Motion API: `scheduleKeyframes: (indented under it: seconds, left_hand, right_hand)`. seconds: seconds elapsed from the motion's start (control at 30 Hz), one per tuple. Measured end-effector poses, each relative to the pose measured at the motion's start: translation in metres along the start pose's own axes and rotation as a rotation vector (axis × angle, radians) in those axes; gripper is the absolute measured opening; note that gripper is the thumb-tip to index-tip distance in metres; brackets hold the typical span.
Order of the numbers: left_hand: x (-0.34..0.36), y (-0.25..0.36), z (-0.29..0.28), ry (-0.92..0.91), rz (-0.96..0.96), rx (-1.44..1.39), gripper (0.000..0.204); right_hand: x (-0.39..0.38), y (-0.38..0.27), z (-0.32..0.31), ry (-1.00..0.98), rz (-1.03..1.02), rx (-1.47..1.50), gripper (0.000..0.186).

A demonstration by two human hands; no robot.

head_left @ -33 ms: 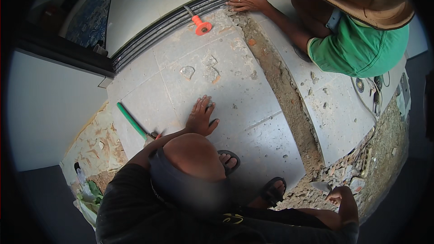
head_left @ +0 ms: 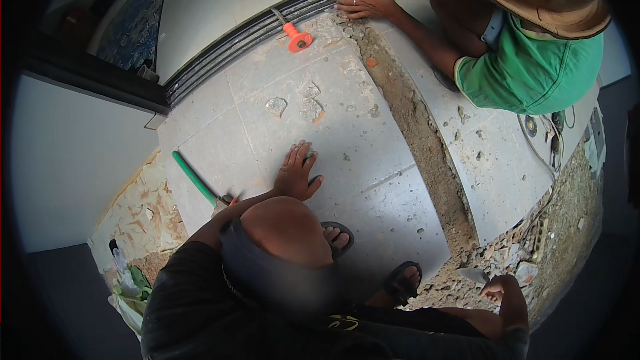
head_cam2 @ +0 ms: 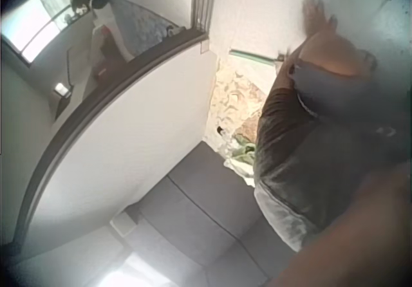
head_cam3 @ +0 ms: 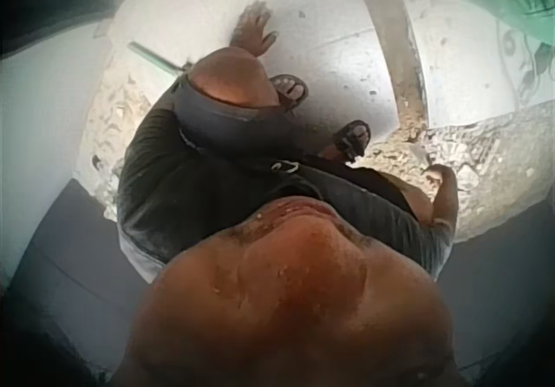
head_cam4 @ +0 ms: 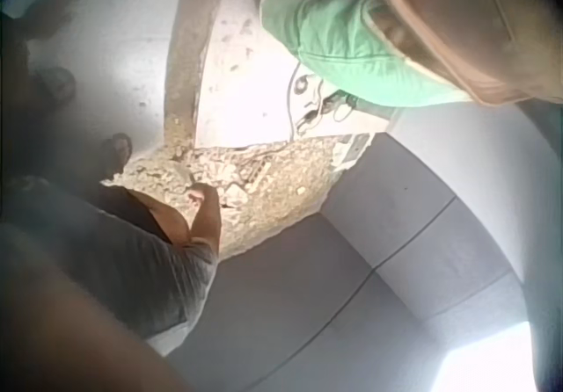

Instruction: The person clears dirt and debris from a trench in a tiled floor using a trowel and by hand, moving fragments aside and leveling the underlying surface.

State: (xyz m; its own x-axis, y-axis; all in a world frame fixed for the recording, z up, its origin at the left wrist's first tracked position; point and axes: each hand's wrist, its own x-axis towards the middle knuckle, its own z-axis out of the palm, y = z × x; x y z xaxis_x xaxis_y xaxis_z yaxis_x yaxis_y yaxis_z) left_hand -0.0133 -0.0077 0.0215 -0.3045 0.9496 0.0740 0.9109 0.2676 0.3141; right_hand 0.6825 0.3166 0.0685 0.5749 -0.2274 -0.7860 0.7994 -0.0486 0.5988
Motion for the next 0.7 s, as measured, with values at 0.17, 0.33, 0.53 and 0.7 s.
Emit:
scheduleKeyframes:
  seconds: [0.17, 0.33, 0.53, 0.7]
  left_hand:
    - [0.000, 0.000, 0.001, -0.017, -0.006, -0.006, 0.065]
    - [0.002, 0.001, 0.002, -0.030, -0.011, -0.005, 0.066]
    - [-0.002, 0.000, -0.001, -0.032, -0.022, -0.003, 0.065]
    - [0.002, 0.001, 0.002, -0.012, -0.005, -0.035, 0.064]
  right_hand:
    - [-0.005, 0.000, -0.001, -0.024, 0.013, 0.021, 0.032]
    - [0.005, 0.006, -0.006, -0.042, 0.013, 0.026, 0.030]
    - [-0.005, -0.003, 0.002, -0.036, 0.010, 0.034, 0.035]
    - [0.002, 0.004, 0.001, -0.026, 0.003, 0.043, 0.035]
